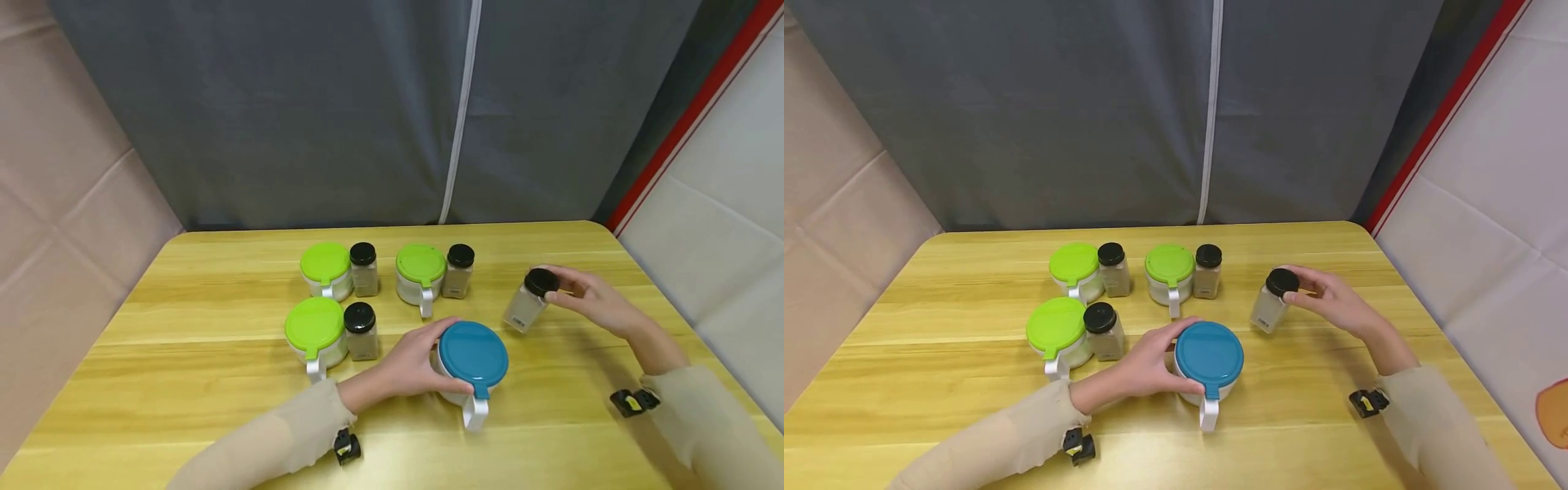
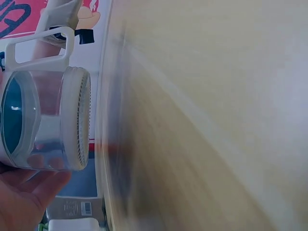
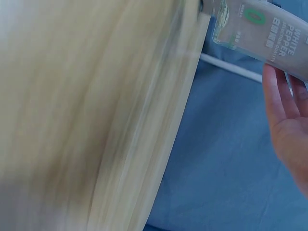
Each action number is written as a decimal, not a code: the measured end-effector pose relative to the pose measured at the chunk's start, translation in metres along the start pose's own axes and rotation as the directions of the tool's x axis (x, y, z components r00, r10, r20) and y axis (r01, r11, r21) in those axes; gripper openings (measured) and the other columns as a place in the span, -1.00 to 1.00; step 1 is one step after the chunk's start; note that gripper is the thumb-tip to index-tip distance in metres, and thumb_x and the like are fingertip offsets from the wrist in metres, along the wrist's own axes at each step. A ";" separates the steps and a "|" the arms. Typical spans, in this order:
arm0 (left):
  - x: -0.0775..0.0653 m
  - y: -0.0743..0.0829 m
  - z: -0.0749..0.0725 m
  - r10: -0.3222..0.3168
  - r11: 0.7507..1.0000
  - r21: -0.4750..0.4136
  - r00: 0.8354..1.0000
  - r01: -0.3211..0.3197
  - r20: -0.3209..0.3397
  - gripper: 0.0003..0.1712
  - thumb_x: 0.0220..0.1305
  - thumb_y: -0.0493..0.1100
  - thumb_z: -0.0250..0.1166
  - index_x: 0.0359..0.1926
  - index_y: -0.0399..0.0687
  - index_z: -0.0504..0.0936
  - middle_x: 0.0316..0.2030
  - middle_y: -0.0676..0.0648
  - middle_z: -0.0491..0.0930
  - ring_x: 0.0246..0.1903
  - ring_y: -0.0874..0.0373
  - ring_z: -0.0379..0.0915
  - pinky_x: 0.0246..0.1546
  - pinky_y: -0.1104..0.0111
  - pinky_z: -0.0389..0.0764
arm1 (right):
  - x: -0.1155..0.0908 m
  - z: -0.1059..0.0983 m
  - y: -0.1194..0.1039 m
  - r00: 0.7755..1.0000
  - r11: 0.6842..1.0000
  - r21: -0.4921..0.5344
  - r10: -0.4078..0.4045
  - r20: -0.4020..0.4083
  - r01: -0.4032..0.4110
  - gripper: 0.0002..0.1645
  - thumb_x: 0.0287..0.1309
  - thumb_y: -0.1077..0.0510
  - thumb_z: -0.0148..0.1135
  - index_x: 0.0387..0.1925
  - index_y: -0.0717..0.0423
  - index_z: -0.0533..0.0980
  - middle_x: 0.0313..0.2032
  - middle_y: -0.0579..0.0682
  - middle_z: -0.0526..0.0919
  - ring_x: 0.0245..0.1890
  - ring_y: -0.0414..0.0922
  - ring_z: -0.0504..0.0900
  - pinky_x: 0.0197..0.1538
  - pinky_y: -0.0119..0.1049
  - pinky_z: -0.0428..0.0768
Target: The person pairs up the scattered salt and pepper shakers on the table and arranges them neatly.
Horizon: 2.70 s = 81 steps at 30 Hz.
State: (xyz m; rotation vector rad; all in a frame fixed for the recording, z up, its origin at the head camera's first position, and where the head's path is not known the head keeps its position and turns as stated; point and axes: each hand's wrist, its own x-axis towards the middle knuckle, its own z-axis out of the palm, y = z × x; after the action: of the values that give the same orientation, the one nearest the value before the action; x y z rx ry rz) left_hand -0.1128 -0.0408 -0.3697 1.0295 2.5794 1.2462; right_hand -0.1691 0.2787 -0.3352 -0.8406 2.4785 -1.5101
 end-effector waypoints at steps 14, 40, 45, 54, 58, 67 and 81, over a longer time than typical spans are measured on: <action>-0.019 -0.011 -0.018 -0.033 0.996 -0.086 0.999 0.032 -0.011 0.04 -0.23 0.14 0.43 0.26 -0.11 0.16 0.10 -0.04 0.34 0.01 0.20 0.30 -0.04 0.39 0.36 | -0.005 0.028 -0.012 0.971 0.988 0.090 -0.143 0.193 0.128 -0.45 0.13 0.47 -0.03 0.19 0.34 0.19 0.11 0.08 0.36 0.00 -0.17 0.41 -0.12 -0.36 0.47; -0.025 -0.024 -0.016 -0.054 0.997 -0.063 0.998 0.051 -0.041 0.04 -0.18 0.16 0.40 0.26 -0.14 0.13 0.11 -0.05 0.32 0.04 0.16 0.27 0.00 0.28 0.32 | 0.004 0.061 -0.016 0.917 0.967 0.203 -0.214 0.336 0.152 -0.42 0.11 0.48 -0.02 0.20 0.33 0.17 0.13 0.22 0.30 0.10 0.01 0.32 0.07 -0.30 0.31; -0.025 -0.029 -0.013 -0.061 0.996 -0.066 0.997 0.058 -0.048 0.04 -0.16 0.17 0.38 0.28 -0.10 0.10 0.13 -0.06 0.29 0.08 0.14 0.22 0.03 0.22 0.29 | 0.006 0.063 -0.014 0.910 0.965 0.189 -0.237 0.340 0.181 -0.42 0.10 0.49 -0.03 0.20 0.34 0.17 0.13 0.20 0.31 0.09 0.01 0.33 0.06 -0.27 0.33; -0.021 -0.034 -0.011 -0.072 0.994 -0.084 0.996 0.067 -0.061 0.03 -0.13 0.17 0.36 0.31 -0.03 0.05 0.18 -0.04 0.22 0.14 0.13 0.13 0.08 0.16 0.21 | 0.008 0.064 -0.009 0.922 0.975 0.188 -0.178 0.343 0.118 -0.42 0.13 0.44 -0.03 0.22 0.26 0.18 0.14 0.20 0.30 0.11 0.00 0.31 0.08 -0.26 0.30; -0.020 -0.037 -0.010 -0.084 0.988 -0.134 0.994 0.074 -0.066 0.02 -0.11 0.14 0.36 0.31 -0.02 0.03 0.18 -0.02 0.22 0.14 0.16 0.13 0.09 0.18 0.20 | 0.012 0.063 -0.007 0.919 0.972 0.204 -0.181 0.350 0.114 -0.42 0.14 0.44 -0.05 0.23 0.25 0.16 0.15 0.28 0.25 0.13 -0.01 0.28 0.09 -0.29 0.29; -0.018 -0.040 -0.006 -0.106 0.982 -0.168 0.988 0.086 -0.110 -0.03 -0.09 0.07 0.38 0.29 0.10 0.05 0.05 0.01 0.22 0.06 0.17 0.19 0.06 0.17 0.24 | 0.021 0.060 0.000 0.920 0.952 0.301 -0.165 0.356 0.054 -0.46 0.16 0.44 -0.06 0.20 0.30 0.13 0.15 0.30 0.20 0.11 0.00 0.27 0.06 -0.27 0.33; -0.023 -0.006 -0.025 -0.136 0.940 -0.322 0.990 0.118 -0.035 -0.10 0.03 -0.20 0.32 0.31 -0.17 -0.01 0.20 -0.15 0.13 0.17 0.04 0.06 0.15 0.13 0.05 | 0.025 0.062 0.003 0.910 0.930 0.368 -0.153 0.385 0.001 -0.50 0.15 0.41 -0.05 0.14 0.31 0.17 0.10 0.22 0.28 0.09 0.04 0.28 0.09 -0.27 0.29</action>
State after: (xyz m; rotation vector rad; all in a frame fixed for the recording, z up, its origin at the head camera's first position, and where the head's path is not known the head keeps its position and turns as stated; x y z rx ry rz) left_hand -0.1074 -0.0735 -0.3617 0.7618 2.3295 1.6083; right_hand -0.1683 0.2184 -0.3640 -1.0632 1.8193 -1.5542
